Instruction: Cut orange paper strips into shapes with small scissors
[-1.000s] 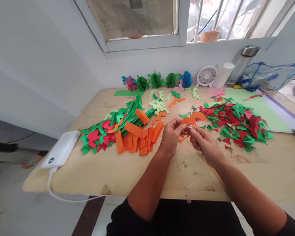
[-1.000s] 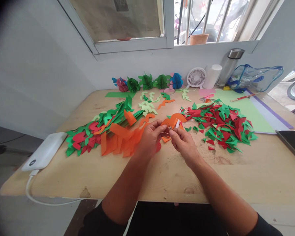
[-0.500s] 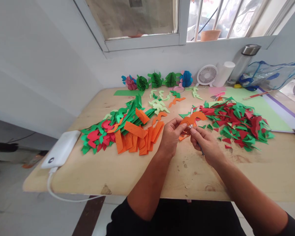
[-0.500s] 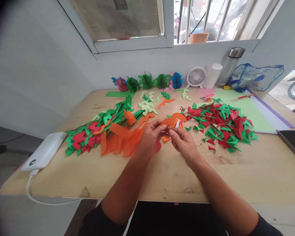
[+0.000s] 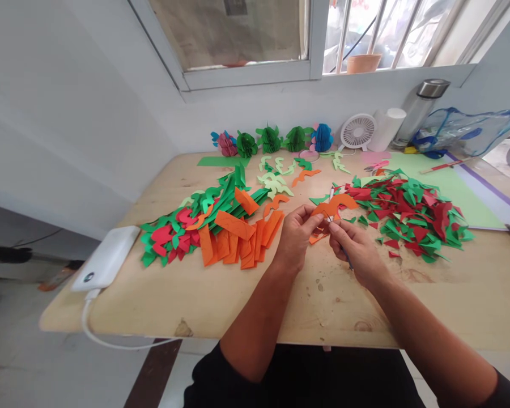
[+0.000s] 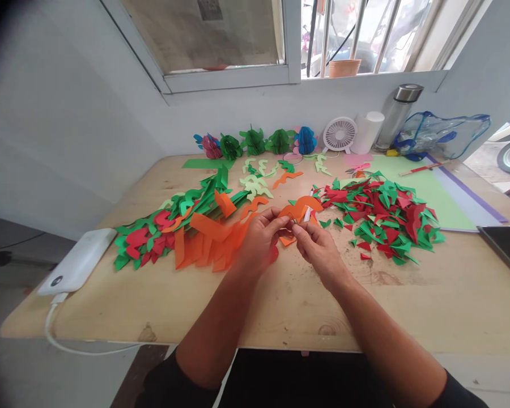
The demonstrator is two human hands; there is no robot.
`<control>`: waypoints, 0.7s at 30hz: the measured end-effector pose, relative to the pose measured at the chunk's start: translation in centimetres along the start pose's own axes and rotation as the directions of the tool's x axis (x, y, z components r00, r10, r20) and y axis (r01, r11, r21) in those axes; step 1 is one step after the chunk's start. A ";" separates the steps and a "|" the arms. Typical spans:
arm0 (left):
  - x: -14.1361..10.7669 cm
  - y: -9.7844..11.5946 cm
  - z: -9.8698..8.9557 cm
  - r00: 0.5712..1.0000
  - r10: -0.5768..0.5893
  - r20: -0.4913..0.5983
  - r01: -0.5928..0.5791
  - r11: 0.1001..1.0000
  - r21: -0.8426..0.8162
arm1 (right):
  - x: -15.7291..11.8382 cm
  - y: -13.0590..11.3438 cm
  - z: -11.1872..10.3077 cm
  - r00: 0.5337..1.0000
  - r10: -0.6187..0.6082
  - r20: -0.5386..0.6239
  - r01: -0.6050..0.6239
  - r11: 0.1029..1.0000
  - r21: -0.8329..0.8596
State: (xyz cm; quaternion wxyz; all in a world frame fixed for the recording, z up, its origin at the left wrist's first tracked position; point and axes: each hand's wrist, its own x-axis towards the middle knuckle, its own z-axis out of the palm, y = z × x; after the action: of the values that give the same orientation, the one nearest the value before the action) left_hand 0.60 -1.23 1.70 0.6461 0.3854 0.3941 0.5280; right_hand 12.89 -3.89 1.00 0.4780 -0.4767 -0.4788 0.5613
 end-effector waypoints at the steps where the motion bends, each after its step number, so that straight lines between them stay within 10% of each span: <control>1: 0.0 0.0 0.0 1.000 0.000 0.001 0.000 1.000 0.001 | 0.0 0.0 0.0 1.000 0.002 0.001 -0.002 1.000 0.005; 21: 0.1 -0.2 -0.1 1.000 -0.010 0.006 0.010 1.000 -0.013 | 0.0 -0.1 0.0 1.000 0.009 -0.002 -0.009 1.000 -0.001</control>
State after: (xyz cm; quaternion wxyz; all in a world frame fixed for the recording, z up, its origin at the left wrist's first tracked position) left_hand 0.57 -1.15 1.50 0.6525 0.3806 0.3907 0.5261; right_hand 12.89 -3.92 1.13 0.4757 -0.4797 -0.4767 0.5625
